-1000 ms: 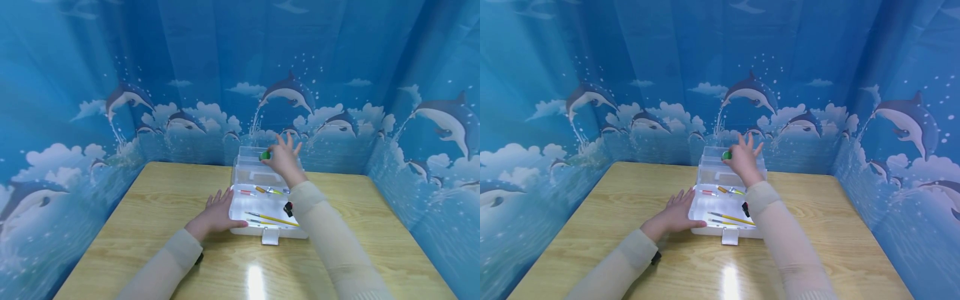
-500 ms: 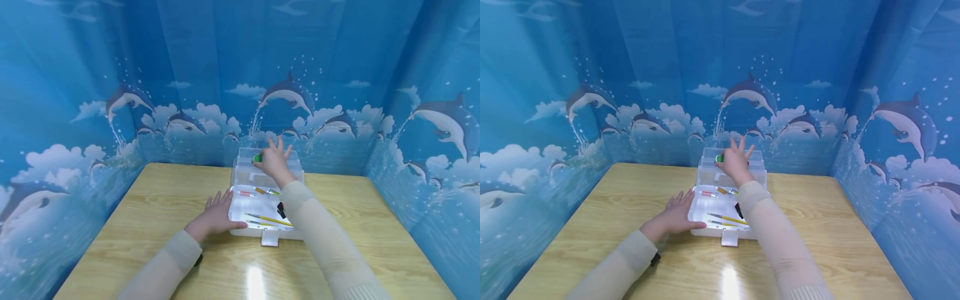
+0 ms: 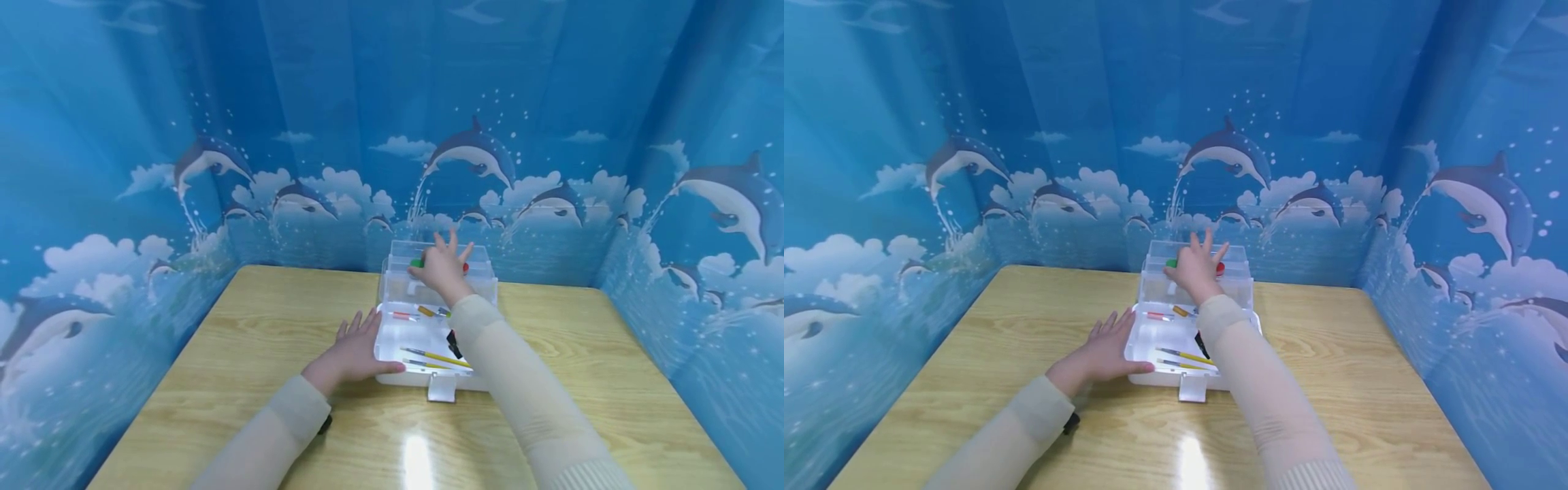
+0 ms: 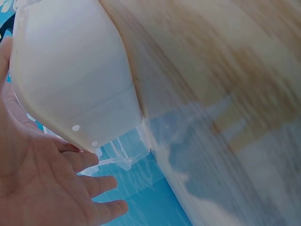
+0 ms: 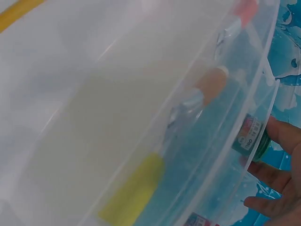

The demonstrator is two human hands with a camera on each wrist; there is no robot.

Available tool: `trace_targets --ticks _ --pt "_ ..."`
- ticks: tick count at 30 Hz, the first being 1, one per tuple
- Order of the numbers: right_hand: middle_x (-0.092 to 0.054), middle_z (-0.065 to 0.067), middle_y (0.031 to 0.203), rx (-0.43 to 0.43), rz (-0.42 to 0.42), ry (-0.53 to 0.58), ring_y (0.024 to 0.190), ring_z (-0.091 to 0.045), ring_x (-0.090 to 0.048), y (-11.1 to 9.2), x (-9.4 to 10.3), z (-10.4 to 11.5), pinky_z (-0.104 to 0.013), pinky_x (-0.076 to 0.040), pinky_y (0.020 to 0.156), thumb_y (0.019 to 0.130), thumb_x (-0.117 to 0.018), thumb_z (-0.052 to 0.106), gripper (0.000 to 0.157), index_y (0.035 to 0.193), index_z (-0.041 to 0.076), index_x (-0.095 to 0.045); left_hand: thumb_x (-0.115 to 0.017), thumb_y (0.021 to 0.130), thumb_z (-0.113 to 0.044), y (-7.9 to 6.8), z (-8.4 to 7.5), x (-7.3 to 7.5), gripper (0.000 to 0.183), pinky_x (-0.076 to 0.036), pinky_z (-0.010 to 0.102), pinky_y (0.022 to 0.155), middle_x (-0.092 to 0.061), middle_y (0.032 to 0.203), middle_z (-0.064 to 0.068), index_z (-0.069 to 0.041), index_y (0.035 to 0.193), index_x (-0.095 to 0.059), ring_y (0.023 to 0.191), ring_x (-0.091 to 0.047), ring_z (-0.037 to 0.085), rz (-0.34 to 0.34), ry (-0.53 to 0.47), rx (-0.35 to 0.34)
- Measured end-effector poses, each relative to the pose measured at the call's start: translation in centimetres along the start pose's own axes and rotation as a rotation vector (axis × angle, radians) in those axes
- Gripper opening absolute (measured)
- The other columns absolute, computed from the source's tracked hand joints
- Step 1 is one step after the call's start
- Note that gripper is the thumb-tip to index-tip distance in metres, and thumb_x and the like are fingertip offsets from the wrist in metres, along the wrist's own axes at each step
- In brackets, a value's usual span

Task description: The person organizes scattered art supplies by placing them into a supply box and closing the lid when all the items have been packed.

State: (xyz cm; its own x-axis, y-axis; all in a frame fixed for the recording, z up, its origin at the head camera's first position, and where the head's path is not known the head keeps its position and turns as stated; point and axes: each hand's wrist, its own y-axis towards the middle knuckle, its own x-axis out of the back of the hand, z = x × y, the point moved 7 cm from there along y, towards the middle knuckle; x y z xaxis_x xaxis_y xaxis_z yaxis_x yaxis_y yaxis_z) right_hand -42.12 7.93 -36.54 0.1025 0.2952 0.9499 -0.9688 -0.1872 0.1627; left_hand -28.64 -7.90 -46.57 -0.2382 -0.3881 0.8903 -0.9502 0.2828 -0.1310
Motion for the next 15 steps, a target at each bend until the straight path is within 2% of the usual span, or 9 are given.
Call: trace_targets --ticks 6,15 --pt "-0.024 -0.016 0.164 -0.002 -0.008 0.007 0.151 -0.042 0.006 -0.15 0.00 -0.05 -0.072 0.018 0.107 0.087 -0.074 0.050 0.035 0.091 0.015 -0.077 -0.064 0.077 -0.078 -0.02 -0.20 0.14 0.122 0.002 0.058 0.120 -0.006 0.168 0.009 -0.009 0.162 -0.009 0.152 0.000 0.039 0.000 0.005 -0.014" --pt "-0.021 -0.016 0.165 0.010 0.004 0.003 0.151 -0.044 0.005 -0.73 0.63 -0.15 -0.073 0.015 0.108 0.089 -0.072 0.051 0.041 0.106 0.013 -0.078 -0.063 0.078 -0.078 -0.03 -0.13 0.11 0.122 0.000 0.060 0.120 -0.007 0.168 0.012 -0.007 0.161 -0.009 0.152 -0.002 0.041 -0.001 0.012 -0.028"
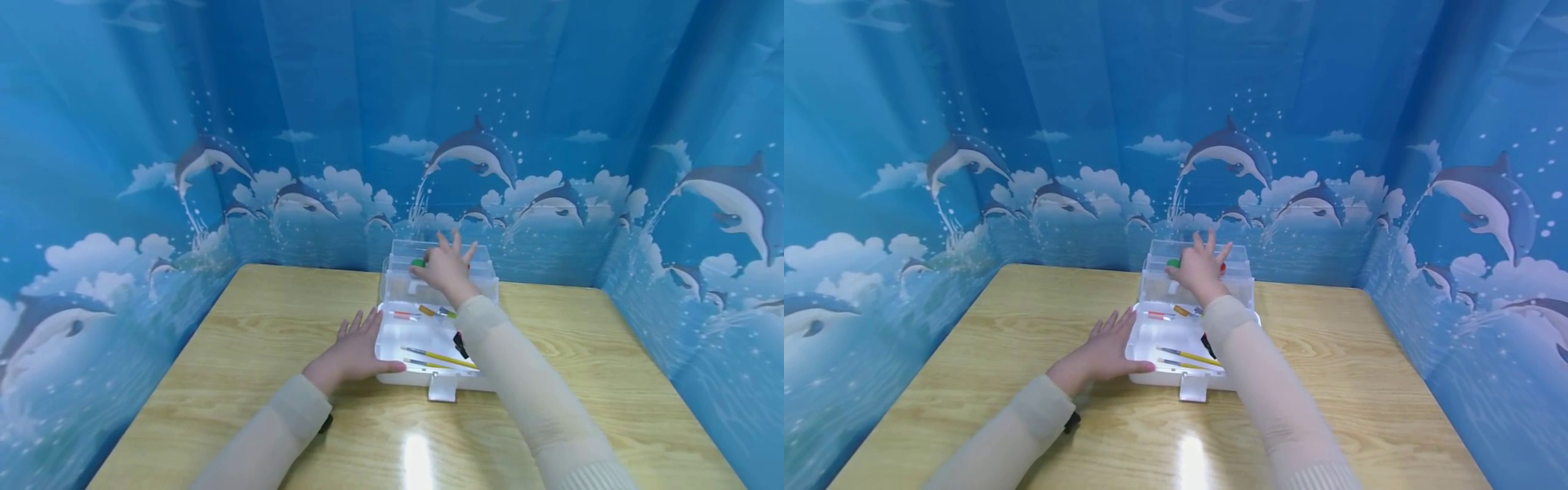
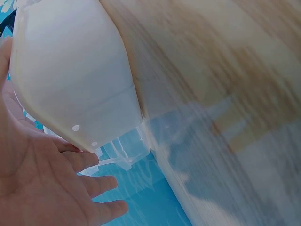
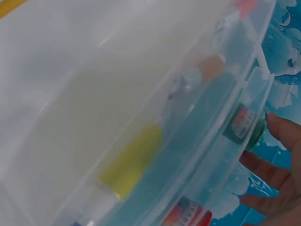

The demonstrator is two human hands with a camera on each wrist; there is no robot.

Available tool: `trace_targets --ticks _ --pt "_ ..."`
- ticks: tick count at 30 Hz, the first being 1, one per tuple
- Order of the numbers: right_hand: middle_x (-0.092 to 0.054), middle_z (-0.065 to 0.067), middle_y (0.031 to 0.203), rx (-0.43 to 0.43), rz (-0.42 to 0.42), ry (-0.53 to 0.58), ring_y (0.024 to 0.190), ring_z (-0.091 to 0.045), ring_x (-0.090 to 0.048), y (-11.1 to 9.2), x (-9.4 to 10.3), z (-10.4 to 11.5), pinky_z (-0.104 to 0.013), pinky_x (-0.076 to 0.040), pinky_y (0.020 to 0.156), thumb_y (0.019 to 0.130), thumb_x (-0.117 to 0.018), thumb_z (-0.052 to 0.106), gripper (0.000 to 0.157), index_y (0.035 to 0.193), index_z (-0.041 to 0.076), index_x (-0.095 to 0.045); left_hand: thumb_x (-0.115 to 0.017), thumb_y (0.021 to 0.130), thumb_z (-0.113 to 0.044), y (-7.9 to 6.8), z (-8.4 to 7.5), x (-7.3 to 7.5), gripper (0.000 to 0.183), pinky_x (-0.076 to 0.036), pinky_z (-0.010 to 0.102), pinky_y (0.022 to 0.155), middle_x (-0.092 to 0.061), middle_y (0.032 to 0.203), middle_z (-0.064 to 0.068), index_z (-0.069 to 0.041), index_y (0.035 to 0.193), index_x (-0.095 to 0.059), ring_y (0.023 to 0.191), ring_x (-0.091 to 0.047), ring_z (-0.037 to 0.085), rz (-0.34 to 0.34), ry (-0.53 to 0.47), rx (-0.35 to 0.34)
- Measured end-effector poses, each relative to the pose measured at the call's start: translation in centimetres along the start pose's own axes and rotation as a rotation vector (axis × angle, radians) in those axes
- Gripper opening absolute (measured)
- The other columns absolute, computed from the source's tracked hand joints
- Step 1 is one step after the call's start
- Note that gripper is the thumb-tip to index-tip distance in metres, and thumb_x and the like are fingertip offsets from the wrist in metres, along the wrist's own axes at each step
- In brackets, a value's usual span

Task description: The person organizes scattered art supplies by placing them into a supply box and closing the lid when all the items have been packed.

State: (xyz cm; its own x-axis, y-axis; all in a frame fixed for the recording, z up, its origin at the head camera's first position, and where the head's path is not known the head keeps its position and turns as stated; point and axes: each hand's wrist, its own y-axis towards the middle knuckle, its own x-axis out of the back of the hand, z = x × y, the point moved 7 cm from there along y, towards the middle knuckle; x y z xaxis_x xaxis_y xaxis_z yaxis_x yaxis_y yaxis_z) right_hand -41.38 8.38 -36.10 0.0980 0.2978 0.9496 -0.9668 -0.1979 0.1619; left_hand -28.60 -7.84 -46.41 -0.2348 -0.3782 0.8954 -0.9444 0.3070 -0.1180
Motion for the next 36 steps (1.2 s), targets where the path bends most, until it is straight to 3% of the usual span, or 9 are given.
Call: trace_targets --ticks 5,21,30,36 --pt "-0.022 -0.015 0.164 0.003 -0.014 -0.005 0.151 -0.044 0.004 -0.4 1.1 -0.6 -0.074 0.013 0.109 0.089 -0.072 0.052 0.043 0.108 0.014 -0.078 -0.062 0.076 -0.081 0.0 0.1 -0.1 0.124 0.001 0.058 0.120 -0.005 0.168 0.010 -0.009 0.162 -0.008 0.152 0.000 0.039 0.007 0.009 0.012" --pt "-0.018 -0.015 0.166 0.000 -0.067 0.045 0.151 -0.040 0.013 -3.1 5.1 -3.0 -0.071 0.020 0.107 0.091 -0.071 0.050 0.042 0.111 0.013 -0.076 -0.062 0.076 -0.081 -0.1 0.0 0.0 0.124 0.002 0.057 0.120 -0.004 0.168 0.010 -0.010 0.162 -0.007 0.152 0.000 0.039 -0.001 -0.010 0.006" --pt "-0.018 -0.017 0.165 -0.016 -0.091 0.045 0.151 -0.040 0.014 -4.3 6.2 -4.7 -0.072 0.020 0.106 0.091 -0.070 0.050 0.039 0.105 0.014 -0.076 -0.062 0.076 -0.080 -0.2 0.1 -0.1 0.124 0.002 0.057 0.120 -0.004 0.168 0.009 -0.010 0.162 -0.007 0.152 0.000 0.038 -0.003 -0.014 0.008" --pt "-0.019 -0.019 0.165 -0.042 -0.122 0.055 0.150 -0.043 0.011 -5.2 7.0 -5.9 -0.071 0.022 0.106 0.091 -0.072 0.042 0.036 0.106 0.009 -0.076 -0.061 0.075 -0.083 -0.1 0.1 -0.1 0.125 0.002 0.056 0.120 -0.004 0.168 0.009 -0.010 0.162 -0.007 0.153 0.001 0.037 -0.003 -0.011 0.008"
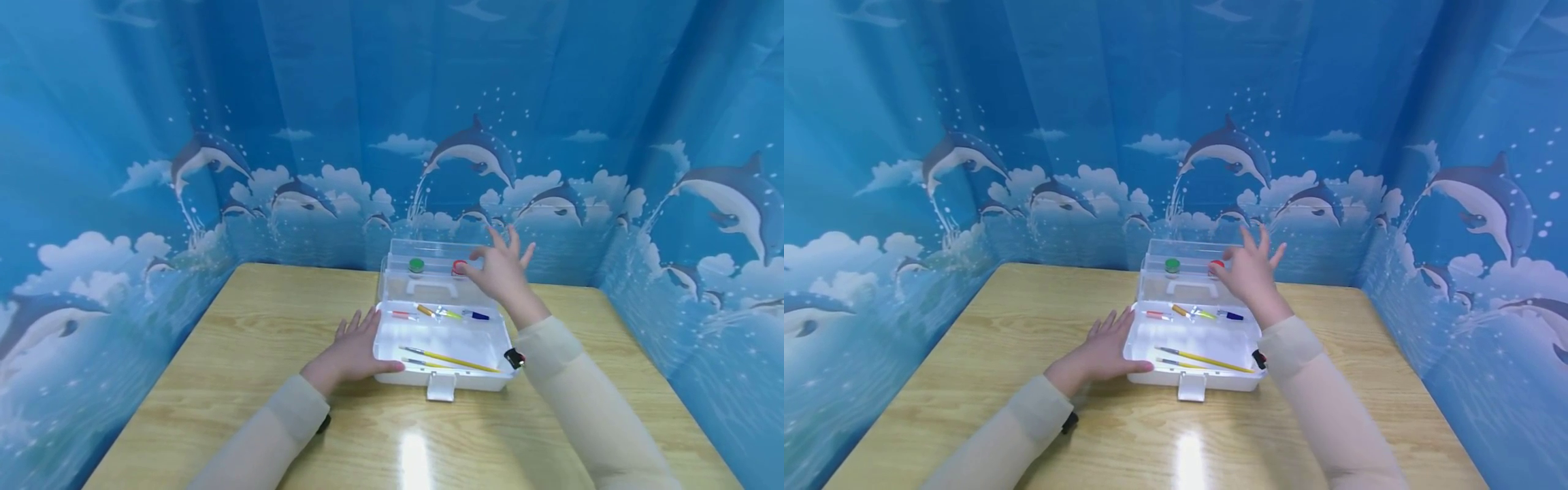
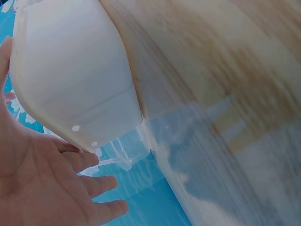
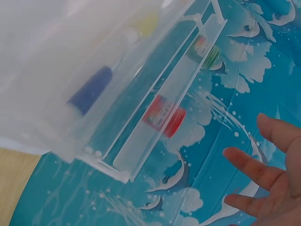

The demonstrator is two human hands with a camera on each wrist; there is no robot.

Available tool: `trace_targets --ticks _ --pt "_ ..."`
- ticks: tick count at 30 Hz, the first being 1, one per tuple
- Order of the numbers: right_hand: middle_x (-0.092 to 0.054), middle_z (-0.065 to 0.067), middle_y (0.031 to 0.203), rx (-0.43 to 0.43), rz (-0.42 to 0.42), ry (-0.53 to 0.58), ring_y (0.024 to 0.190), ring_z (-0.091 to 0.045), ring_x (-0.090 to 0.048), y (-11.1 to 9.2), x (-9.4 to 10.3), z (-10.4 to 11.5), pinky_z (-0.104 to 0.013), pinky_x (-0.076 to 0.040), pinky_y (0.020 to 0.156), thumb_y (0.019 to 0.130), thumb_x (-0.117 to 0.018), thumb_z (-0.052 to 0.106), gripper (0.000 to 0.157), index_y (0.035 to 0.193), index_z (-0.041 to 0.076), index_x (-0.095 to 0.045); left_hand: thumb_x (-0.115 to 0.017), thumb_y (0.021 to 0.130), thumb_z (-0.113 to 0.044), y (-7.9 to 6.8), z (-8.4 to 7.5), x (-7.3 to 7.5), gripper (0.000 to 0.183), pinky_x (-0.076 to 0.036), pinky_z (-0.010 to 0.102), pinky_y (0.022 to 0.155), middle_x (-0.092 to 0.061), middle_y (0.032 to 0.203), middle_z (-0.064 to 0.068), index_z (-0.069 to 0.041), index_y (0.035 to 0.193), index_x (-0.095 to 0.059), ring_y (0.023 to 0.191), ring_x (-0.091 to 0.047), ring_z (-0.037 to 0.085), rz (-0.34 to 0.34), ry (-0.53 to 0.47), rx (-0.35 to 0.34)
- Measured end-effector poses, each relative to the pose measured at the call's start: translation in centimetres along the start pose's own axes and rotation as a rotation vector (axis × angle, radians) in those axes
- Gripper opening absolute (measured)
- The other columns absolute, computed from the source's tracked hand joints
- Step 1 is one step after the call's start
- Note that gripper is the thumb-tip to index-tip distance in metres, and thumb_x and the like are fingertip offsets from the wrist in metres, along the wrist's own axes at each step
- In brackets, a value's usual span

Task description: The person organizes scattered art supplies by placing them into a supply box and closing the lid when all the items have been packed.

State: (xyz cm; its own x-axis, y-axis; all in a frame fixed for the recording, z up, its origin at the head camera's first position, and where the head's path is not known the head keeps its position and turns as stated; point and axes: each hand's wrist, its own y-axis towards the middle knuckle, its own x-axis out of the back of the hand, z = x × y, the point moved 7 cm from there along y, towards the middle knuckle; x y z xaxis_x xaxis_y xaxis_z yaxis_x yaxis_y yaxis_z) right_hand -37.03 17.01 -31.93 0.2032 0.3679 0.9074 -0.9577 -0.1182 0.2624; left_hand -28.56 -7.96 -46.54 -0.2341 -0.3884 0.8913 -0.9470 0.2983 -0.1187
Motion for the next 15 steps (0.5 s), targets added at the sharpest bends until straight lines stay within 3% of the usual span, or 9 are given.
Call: trace_targets --ticks 15 --pt "-0.018 -0.023 0.163 -0.040 -0.020 0.007 0.149 -0.046 0.012 -1.9 1.2 -4.2 -0.073 0.019 0.106 0.095 -0.068 0.036 0.034 0.108 0.005 -0.075 -0.061 0.073 -0.083 0.0 -0.1 0.0 0.126 0.002 0.056 0.120 -0.004 0.168 0.008 -0.010 0.162 -0.008 0.153 0.001 0.036 0.007 -0.019 0.016"
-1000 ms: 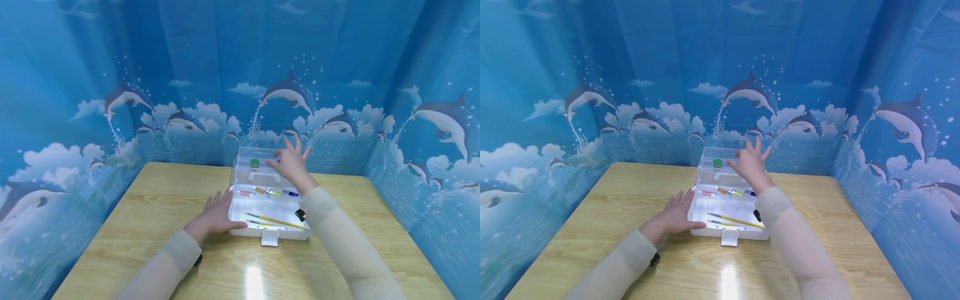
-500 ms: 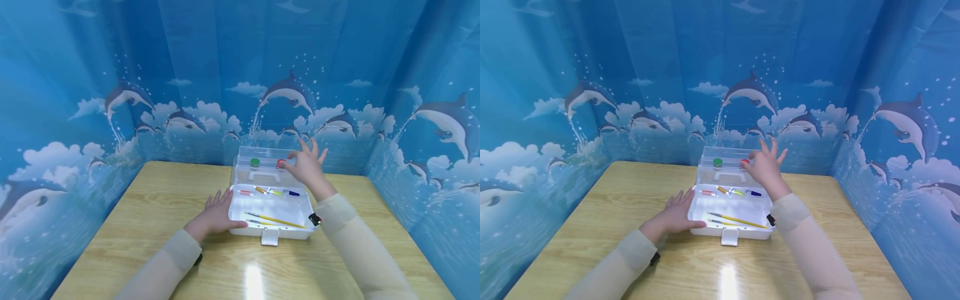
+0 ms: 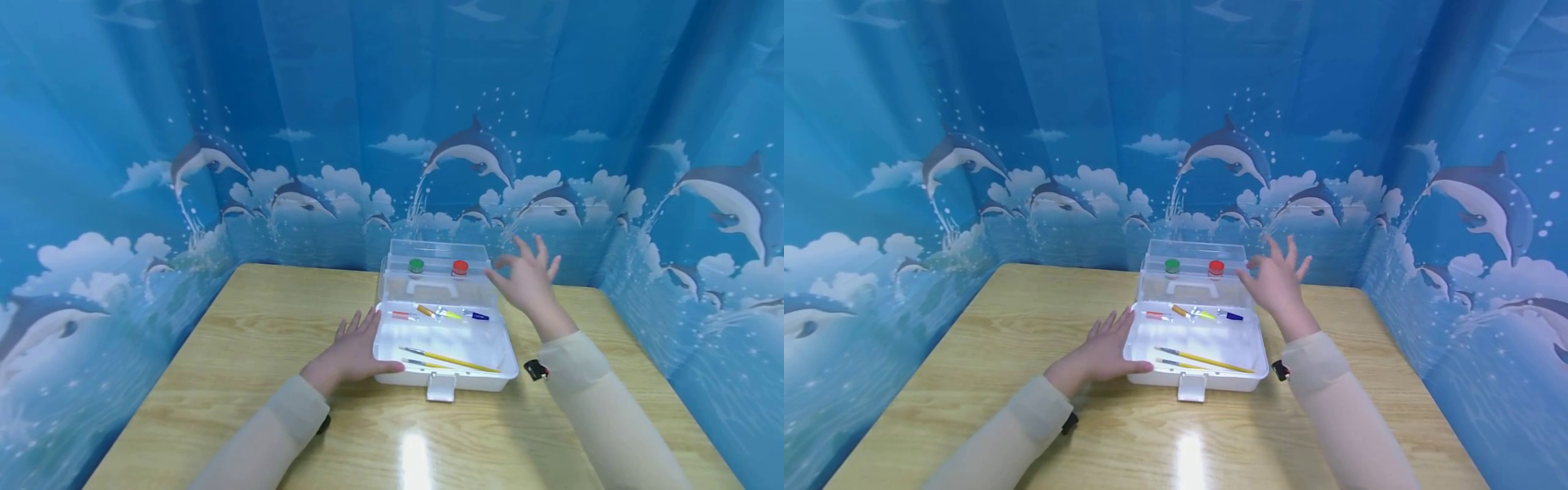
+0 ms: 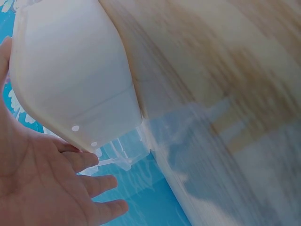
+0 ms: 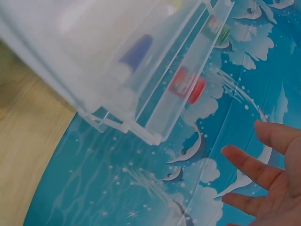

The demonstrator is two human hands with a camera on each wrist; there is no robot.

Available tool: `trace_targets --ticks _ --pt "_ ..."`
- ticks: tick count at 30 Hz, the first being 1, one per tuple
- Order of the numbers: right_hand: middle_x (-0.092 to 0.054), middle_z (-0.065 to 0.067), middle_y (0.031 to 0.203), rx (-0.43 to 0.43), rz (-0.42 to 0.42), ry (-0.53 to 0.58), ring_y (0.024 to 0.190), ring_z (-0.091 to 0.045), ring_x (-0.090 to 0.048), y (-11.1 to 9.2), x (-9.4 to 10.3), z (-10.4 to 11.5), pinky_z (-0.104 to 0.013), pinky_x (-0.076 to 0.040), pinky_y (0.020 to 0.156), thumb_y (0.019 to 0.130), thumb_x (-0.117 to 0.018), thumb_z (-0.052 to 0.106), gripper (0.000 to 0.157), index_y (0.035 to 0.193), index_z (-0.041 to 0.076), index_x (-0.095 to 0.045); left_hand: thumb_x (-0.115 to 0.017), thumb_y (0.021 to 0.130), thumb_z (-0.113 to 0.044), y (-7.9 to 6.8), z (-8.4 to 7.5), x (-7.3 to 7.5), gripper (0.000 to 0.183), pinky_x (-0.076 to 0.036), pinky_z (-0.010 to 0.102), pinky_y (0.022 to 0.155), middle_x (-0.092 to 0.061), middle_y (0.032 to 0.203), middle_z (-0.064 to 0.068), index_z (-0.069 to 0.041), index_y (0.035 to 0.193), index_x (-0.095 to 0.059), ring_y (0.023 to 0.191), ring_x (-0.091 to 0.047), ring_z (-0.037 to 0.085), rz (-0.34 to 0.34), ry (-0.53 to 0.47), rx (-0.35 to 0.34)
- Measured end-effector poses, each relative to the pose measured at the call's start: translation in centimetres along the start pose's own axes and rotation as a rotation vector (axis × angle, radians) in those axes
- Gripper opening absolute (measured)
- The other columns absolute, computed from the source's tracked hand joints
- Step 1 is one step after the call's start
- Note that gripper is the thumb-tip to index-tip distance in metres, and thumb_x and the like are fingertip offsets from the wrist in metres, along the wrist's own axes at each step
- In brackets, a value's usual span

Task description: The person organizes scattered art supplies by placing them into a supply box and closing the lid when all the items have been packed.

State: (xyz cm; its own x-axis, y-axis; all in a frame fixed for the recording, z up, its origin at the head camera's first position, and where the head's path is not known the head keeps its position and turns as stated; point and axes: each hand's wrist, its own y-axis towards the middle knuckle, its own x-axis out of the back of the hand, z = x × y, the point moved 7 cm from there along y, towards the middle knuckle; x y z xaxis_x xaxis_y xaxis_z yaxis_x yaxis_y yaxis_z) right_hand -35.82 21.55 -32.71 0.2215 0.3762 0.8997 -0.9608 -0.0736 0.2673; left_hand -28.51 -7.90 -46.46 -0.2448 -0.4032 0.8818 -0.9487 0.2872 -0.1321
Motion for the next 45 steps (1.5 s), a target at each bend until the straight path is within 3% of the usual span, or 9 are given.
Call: trace_targets --ticks 11,26,36,45 --pt "-0.015 -0.028 0.162 -0.046 0.026 0.019 0.148 -0.050 0.012 -0.3 -1.0 -3.6 -0.077 0.011 0.107 0.100 -0.060 0.027 0.031 0.112 0.001 -0.072 -0.062 0.075 -0.081 0.0 -0.1 0.0 0.125 0.002 0.056 0.120 -0.004 0.168 0.009 -0.009 0.162 -0.008 0.153 0.001 0.037 0.007 0.004 -0.010" --pt "-0.014 -0.032 0.160 -0.102 0.130 0.017 0.146 -0.054 0.011 0.2 -4.4 -7.2 -0.077 0.004 0.108 0.101 -0.057 0.028 0.035 0.116 0.000 -0.070 -0.061 0.075 -0.083 0.0 0.0 0.0 0.126 -0.001 0.058 0.120 -0.004 0.168 0.010 -0.010 0.162 -0.006 0.152 -0.001 0.039 0.001 0.022 -0.032" --pt "-0.014 -0.034 0.159 -0.136 0.195 0.024 0.145 -0.057 0.010 0.7 -6.3 -8.7 -0.076 0.003 0.109 0.101 -0.056 0.029 0.035 0.116 0.000 -0.069 -0.061 0.075 -0.082 0.1 0.0 -0.1 0.126 -0.001 0.057 0.120 -0.003 0.168 0.008 -0.011 0.162 -0.005 0.153 0.000 0.037 0.008 0.018 -0.016" --pt "-0.015 -0.037 0.157 -0.113 0.255 0.029 0.144 -0.058 0.007 1.1 -8.4 -9.2 -0.076 0.002 0.109 0.103 -0.054 0.028 0.035 0.115 -0.002 -0.068 -0.063 0.075 -0.081 0.1 0.0 0.0 0.125 0.000 0.057 0.120 -0.003 0.168 0.008 -0.010 0.162 -0.006 0.153 0.000 0.038 0.006 0.011 -0.017"
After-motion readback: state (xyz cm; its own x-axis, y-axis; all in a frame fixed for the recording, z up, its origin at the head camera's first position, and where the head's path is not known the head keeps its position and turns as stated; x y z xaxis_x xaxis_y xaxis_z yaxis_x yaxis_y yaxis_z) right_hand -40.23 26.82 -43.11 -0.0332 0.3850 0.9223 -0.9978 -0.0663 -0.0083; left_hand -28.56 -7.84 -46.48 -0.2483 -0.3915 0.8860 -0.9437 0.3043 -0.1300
